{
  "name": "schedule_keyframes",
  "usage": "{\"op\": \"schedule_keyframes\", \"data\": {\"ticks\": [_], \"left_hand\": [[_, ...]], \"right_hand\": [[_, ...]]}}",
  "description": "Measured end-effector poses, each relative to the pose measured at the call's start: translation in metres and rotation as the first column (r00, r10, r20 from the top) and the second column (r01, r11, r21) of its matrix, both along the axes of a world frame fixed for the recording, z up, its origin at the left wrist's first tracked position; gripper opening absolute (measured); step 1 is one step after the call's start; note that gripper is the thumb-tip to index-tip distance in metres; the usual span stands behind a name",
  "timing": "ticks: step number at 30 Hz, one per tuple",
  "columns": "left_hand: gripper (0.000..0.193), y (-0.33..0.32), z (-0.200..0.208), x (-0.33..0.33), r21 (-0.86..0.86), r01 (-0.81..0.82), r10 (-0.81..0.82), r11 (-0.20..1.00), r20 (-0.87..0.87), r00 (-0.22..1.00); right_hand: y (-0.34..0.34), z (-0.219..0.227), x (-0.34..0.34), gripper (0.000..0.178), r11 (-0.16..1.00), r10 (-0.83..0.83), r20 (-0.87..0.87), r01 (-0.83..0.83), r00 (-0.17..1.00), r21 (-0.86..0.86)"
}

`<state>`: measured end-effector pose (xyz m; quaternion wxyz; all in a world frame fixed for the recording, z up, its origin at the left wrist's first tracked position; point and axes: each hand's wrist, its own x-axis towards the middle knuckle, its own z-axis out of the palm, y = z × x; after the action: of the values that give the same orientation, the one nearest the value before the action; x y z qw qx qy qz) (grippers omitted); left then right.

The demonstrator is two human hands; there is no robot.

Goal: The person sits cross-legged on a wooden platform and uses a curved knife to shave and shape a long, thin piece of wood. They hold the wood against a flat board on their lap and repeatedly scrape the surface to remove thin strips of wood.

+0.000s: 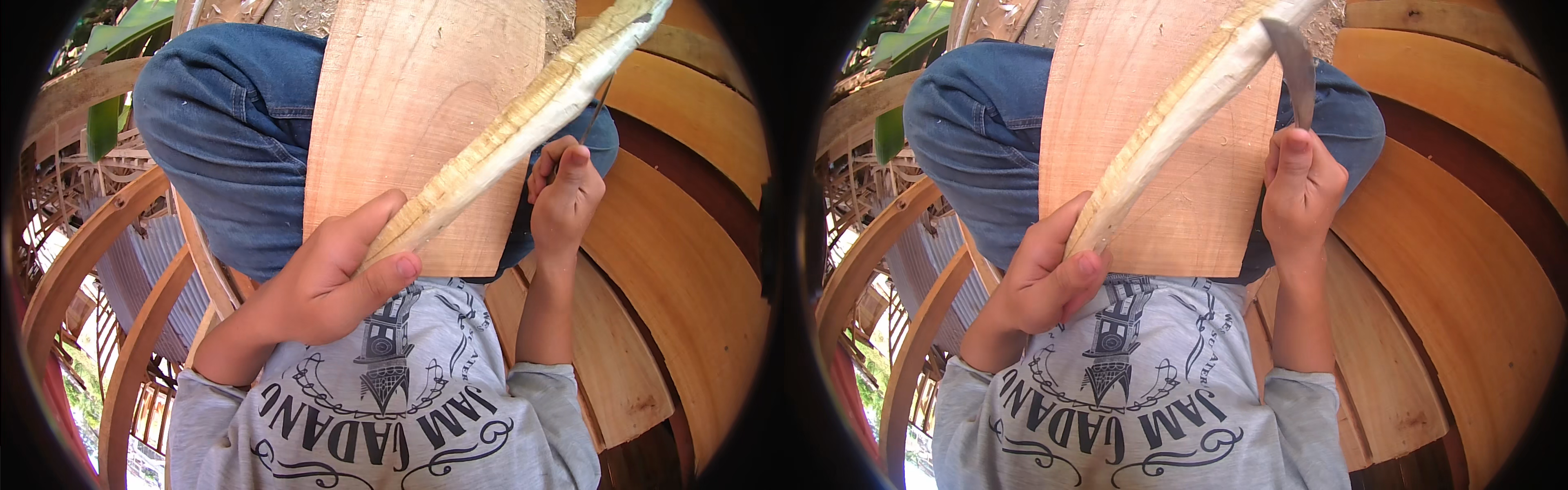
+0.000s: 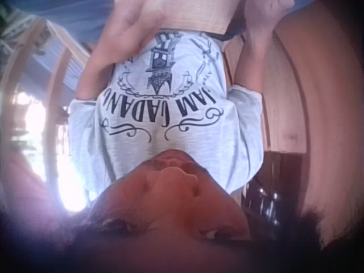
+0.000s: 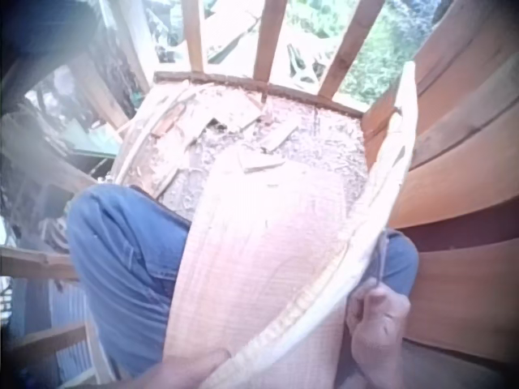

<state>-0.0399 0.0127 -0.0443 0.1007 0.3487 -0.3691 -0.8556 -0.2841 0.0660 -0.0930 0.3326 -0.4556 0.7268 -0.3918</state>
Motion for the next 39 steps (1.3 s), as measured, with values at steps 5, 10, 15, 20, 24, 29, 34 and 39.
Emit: {"op": "schedule_keyframes", "data": {"ticks": [5,10,15,20,24,29,34,39], "left_hand": [[0.043,-0.003,0.001,-0.007,0.071,-0.022,0.024,0.997,-0.032,0.999],[0.042,-0.008,-0.002,-0.009,0.227,-0.001,0.026,0.974,-0.109,0.994],[0.033,-0.004,-0.009,-0.003,0.242,0.017,0.021,0.970,-0.153,0.988],[0.035,-0.004,-0.008,-0.006,0.255,0.009,0.035,0.967,-0.167,0.985],[0.035,-0.004,-0.008,-0.003,0.256,0.018,0.026,0.967,-0.167,0.986],[0.034,-0.002,-0.007,-0.003,0.281,0.025,0.022,0.959,-0.164,0.986],[0.033,-0.003,-0.005,-0.005,0.278,0.018,0.024,0.961,-0.150,0.988],[0.033,-0.003,-0.006,-0.004,0.313,0.011,0.046,0.950,-0.173,0.984]], "right_hand": [[0.001,0.007,0.014,0.044,0.904,0.363,-0.250,-0.404,0.898,-0.139],[-0.006,0.012,0.018,0.040,0.971,0.234,-0.106,-0.238,0.967,-0.027],[-0.005,0.010,0.021,0.040,0.960,0.265,-0.152,-0.276,0.952,-0.053],[-0.004,0.010,0.016,0.043,0.915,0.380,-0.191,-0.398,0.905,-0.068],[-0.010,0.014,0.014,0.042,0.967,0.254,-0.094,-0.256,0.963,-0.010],[-0.005,0.014,0.018,0.038,0.855,0.477,-0.261,-0.512,0.839,-0.084],[-0.003,0.012,0.026,0.038,0.979,0.192,-0.147,-0.199,0.970,-0.035],[0.002,0.005,0.015,0.039,0.959,0.267,-0.135,-0.277,0.954,-0.061]]}}
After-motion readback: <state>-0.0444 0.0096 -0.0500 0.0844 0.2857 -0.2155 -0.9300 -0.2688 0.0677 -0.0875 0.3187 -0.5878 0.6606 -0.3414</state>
